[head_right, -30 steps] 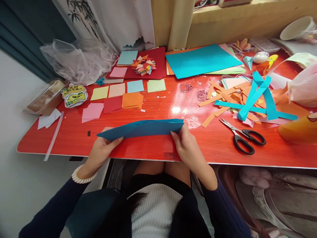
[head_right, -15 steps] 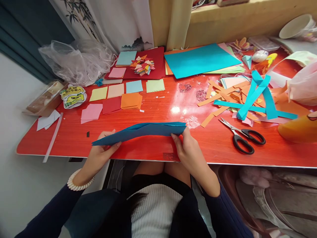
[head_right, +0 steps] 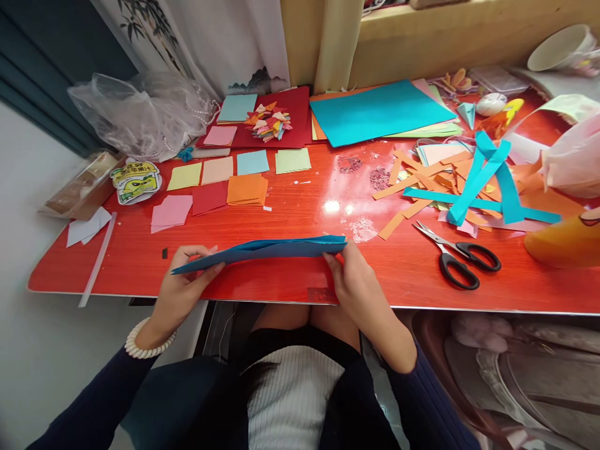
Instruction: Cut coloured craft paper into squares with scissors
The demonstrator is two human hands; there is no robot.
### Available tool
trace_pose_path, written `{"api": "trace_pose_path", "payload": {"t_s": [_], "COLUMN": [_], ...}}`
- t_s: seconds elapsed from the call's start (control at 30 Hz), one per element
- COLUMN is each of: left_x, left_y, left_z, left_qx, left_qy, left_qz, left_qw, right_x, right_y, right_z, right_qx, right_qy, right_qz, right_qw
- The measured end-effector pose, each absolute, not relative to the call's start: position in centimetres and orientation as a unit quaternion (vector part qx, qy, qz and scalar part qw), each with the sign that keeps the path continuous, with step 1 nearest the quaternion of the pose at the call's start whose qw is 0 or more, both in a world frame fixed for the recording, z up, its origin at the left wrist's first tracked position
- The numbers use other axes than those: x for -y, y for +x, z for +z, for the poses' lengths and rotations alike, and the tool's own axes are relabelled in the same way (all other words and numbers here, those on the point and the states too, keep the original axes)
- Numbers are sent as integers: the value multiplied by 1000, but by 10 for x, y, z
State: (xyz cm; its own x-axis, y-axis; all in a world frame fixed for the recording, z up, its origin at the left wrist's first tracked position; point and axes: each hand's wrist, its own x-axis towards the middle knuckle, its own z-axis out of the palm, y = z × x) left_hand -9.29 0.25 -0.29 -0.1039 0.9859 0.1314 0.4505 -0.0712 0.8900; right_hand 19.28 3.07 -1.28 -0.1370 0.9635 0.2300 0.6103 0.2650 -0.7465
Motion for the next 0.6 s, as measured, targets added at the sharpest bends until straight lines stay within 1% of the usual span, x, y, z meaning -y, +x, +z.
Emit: {"api": "trace_pose_path", "payload": {"t_s": [0.13,0.27,0.37,0.47,0.53,0.6], "left_x": [-3,-4,-5,-6,-4,-1], "left_y": [-92,-95,-97,-94,-91,-90], "left_z": [-1,-2,-3,2,8,12], "left_qx": [-590,-626,-635,-623,-617,-624], "left_qy": [600,604,588,554,527,516], "left_qz": [429,400,414,442,439,428], "left_qw": [329,289,281,332,385,402], "right_x": [-33,-33,-29,-23,-20,-18], "right_y": [193,194,196,197,199,200], "right_z": [-12,-12,-11,-9,-7,-4], "right_qx": [735,727,719,701,685,673], "right_qy": [-522,-543,-565,-577,-571,-556], "right_qz": [245,243,240,243,260,287], "right_qw": [356,342,326,341,370,393]}}
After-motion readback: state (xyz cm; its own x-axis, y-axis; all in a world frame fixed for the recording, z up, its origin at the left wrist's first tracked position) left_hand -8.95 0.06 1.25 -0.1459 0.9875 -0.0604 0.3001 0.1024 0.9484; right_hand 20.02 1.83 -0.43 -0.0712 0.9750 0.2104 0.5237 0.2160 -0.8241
